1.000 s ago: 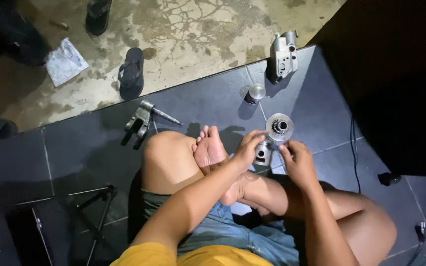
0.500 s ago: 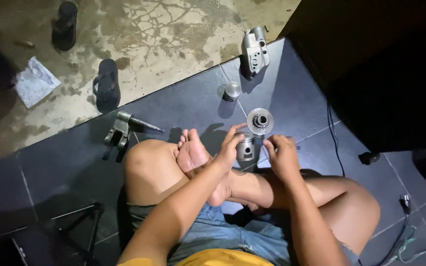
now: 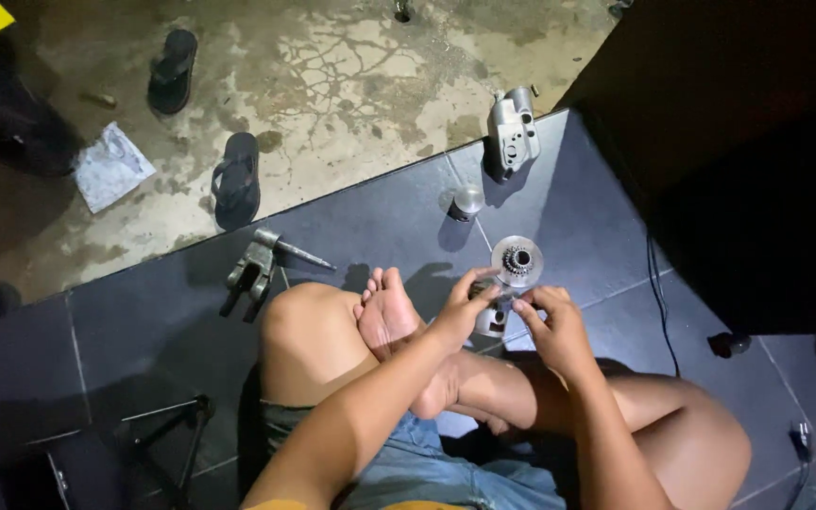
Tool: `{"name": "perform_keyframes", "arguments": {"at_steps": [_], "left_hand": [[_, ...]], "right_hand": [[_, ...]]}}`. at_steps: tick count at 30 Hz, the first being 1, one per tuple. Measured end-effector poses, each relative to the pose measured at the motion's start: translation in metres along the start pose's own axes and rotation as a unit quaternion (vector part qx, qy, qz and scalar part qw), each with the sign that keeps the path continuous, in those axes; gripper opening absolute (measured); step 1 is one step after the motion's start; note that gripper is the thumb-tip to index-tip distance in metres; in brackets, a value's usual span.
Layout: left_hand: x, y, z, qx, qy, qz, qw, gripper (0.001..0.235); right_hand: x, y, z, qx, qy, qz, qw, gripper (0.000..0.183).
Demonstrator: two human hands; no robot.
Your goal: The person sits on the floor and uses a small abrasive tool to clean the surface of a cylindrical metal part. They rotate the part in their hands to access different areas while scrubbing.
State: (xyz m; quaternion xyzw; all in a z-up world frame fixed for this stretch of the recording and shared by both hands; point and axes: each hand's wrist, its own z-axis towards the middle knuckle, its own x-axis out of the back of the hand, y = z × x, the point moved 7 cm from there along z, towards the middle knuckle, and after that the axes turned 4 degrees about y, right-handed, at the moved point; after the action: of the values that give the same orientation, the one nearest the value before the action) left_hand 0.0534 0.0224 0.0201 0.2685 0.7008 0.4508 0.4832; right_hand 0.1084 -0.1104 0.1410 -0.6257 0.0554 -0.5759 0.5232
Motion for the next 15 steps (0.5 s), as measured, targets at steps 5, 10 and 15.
{"name": "perform_keyframes", "arguments": {"at_steps": [5,10,15], "left_hand": [[0.005,-0.016,0.004,0.034,0.007,-0.054,0.998,0.034],[0.0,-0.011,0.0,0.07,-0.01,-0.064,0.995,0.031],[0.007,-0.023,0.003,0.098,0.014,-0.14,0.985,0.03]], "right_hand": [[0.005,-0.001,0.002,-0.036,-0.003,-0.049,0.998,0.019],[0.003,-0.001,0.001,-0.033,-0.033,-0.025,0.999,0.022],[0.003,-0.01,0.004,-0.013,-0.022,-0.036,0.999,0.022]]}}
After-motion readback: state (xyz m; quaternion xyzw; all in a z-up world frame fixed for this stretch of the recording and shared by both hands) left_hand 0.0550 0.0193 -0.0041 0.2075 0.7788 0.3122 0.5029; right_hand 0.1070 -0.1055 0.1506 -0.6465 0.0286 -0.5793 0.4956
